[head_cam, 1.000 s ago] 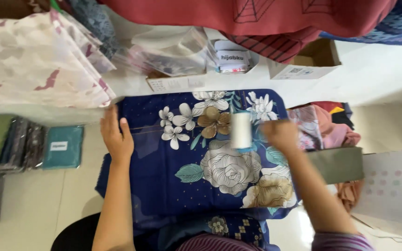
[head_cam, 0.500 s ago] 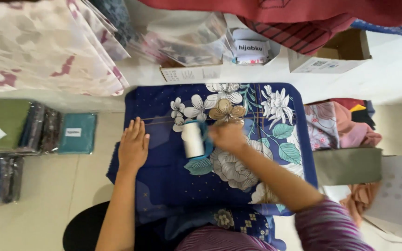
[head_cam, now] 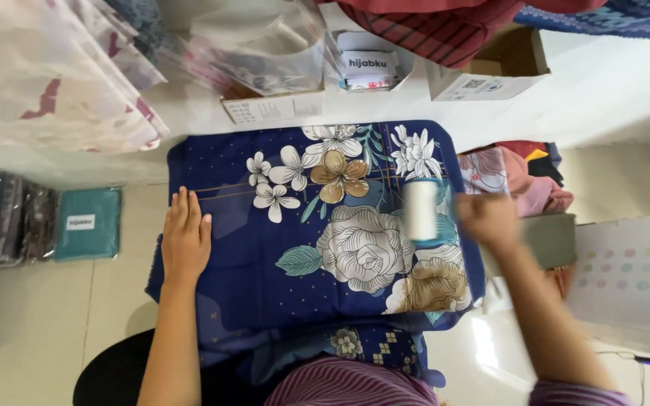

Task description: Unfolding, cleaning with a lint roller, and refolding hijabs in a workspace.

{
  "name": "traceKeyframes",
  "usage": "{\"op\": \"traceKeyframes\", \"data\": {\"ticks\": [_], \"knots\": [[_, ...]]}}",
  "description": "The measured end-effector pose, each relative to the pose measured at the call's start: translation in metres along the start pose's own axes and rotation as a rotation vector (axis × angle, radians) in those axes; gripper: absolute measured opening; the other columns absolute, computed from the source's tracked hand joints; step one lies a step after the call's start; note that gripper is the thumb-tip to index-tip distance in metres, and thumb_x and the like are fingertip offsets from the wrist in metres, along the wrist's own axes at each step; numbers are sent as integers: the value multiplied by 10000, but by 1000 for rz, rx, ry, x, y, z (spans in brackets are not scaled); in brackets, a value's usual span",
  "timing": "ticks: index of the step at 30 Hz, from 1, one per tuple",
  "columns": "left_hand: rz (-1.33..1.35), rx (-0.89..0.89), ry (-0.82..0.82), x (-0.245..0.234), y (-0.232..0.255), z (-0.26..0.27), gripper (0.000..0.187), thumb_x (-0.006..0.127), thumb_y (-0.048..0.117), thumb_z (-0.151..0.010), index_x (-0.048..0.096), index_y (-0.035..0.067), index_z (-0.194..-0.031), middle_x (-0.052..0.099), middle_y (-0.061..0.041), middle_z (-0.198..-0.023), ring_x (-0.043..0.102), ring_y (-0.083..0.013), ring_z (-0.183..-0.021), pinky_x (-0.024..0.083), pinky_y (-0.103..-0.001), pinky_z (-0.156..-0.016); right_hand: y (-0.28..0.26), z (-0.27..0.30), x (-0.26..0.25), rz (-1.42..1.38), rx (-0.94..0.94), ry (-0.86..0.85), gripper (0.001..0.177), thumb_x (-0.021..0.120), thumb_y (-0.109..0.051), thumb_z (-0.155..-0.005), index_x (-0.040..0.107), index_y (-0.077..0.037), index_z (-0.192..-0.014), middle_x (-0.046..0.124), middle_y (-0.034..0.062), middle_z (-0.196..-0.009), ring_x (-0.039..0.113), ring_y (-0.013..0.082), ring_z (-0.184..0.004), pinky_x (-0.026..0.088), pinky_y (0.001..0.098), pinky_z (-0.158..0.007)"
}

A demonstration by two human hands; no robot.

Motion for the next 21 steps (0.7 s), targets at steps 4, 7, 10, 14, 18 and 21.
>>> {"op": "traceKeyframes", "data": {"ticks": [4,7,10,14,18,21], "knots": [[-23,57,205,-25,26,8,478,562,263,-1060,580,33,-1478,508,-196,-1561,483,-410,-1411,411,-507,-1129,-199,-47,-46,-502,-223,120,411,652,-337,-849,570,-153,-491,572,78,-443,507,323,-371,465,457,-464],[6,-17,124,-20,35,25,488,526,288,-1073,557,36,-1490,506,-189,-1558,458,-412,-1424,379,-498,-1159,-320,-56,-66,-639,-311,226,447,541,-362,-947,528,-228,-521,569,25,-456,529,249,-377,459,444,-513],[15,-84,-56,-14,27,41,532,437,327,-1097,460,50,-1551,428,-161,-1611,367,-378,-1485,287,-488,-1216,-370,-50,-35,-592,-285,203,484,493,-424,-968,552,-258,-517,570,-8,-451,600,225,-415,467,432,-581],[-20,-85,-172,-11,25,48,594,346,396,-1102,384,55,-1587,358,-176,-1652,305,-362,-1527,221,-496,-1234,-331,-40,-7,-635,-240,206,425,631,-353,-879,565,-266,-469,571,-15,-429,614,243,-421,467,407,-561],[-31,-31,-142,-12,26,48,587,391,357,-1090,393,40,-1583,376,-209,-1639,335,-400,-1508,249,-522,-1212,-208,-23,2,-581,-301,127,331,664,-309,-831,606,-230,-515,577,36,-440,570,290,-393,483,419,-519],[-37,-36,-134,-9,25,49,582,361,362,-1107,418,24,-1577,380,-210,-1646,334,-404,-1514,242,-520,-1221,-113,9,4,-542,-132,68,371,718,-318,-805,639,-110,-507,548,143,-434,596,422,-463,458,508,-481]]}}
Point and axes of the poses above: each hand's wrist, its own z-axis away from the middle knuckle, its own x-axis out of the palm, y = z × x, the point moved 3 cm from there along -z, towards the middle knuckle
